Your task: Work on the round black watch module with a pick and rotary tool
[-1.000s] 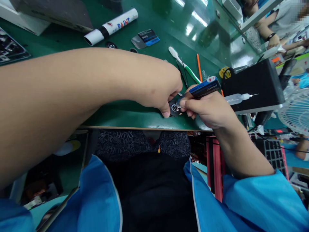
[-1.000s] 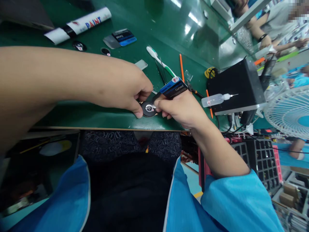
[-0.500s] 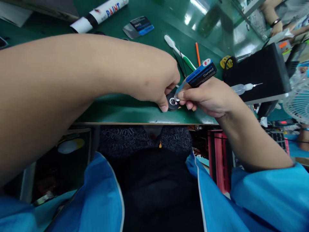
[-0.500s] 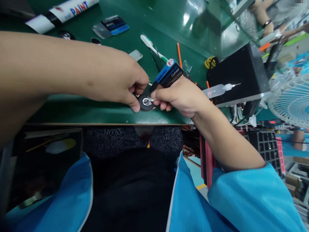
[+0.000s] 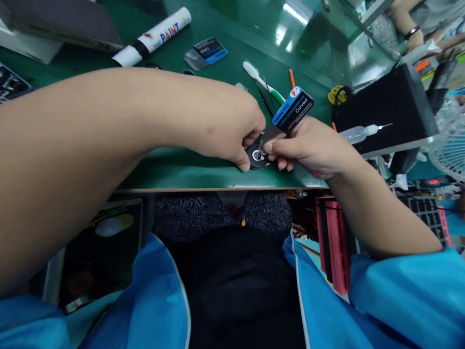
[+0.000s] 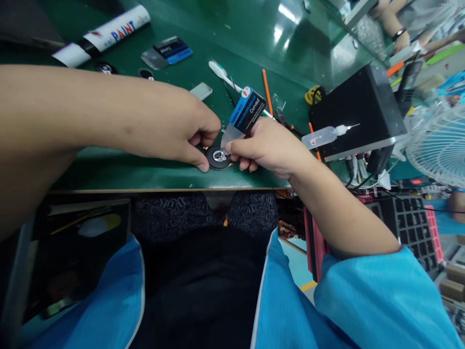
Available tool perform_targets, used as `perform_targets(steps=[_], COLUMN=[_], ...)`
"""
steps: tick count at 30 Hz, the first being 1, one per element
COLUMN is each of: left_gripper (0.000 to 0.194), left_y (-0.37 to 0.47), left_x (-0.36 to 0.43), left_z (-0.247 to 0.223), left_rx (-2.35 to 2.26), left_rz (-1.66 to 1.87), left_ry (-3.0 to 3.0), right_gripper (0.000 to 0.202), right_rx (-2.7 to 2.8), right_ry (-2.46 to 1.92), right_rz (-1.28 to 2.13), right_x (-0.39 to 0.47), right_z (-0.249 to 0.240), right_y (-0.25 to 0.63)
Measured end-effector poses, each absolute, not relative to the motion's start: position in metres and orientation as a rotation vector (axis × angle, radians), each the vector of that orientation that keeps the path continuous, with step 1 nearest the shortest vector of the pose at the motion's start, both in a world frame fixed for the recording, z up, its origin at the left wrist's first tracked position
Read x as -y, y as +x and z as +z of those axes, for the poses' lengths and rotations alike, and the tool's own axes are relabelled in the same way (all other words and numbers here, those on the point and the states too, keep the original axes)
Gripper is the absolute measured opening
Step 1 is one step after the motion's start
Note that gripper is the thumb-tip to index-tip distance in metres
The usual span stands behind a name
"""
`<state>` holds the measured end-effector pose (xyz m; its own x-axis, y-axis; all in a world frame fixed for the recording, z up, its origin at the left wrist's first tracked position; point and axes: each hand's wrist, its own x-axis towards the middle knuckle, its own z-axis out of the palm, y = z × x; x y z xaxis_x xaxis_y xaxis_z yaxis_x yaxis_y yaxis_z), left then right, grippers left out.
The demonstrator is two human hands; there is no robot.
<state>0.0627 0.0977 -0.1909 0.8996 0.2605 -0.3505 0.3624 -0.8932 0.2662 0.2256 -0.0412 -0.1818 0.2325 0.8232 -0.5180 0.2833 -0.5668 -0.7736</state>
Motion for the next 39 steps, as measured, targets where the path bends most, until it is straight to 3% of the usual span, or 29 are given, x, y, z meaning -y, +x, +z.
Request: perform_targets(steps=[9, 16, 22, 26, 32, 39], left_gripper=[0.034, 0.027, 0.040, 0.035, 0.035, 0.033], left_y=[0.064, 0.063, 0.061, 0.061, 0.066, 0.065], left_x=[-0.098, -0.088, -0.096, -0.090, -0.082, -0.084], left_z=[-0.191, -0.183, -0.198, -0.189, -0.177, -0.179], left_rx=[-0.532, -0.548, -0.536, -0.471, -0.593, -0.570], left_rz=[-0.514, -0.525, -0.402, -0.377, -0.612, -0.563], left_ry=[2.718, 2.778, 2.692, 2.751, 2.789, 2.771], right_gripper=[0.021, 0.033, 0.031, 0.027, 0.028, 0.032], right_rx=[0.990, 0.954, 0.935, 0.956, 0.953, 0.939], right_ry=[-1.972, -1.982, -1.980, -1.963, -1.953, -1.908], right_rz=[1.246, 1.204, 1.236, 1.268, 1.282, 1.255], right_x=[0.043, 0.041, 0.040, 0.040, 0.041, 0.046], right_z=[-0.182, -0.180, -0.181, -0.184, -0.184, -0.186], right_y=[0.226, 0.219, 0.221, 0.227, 0.227, 0.225])
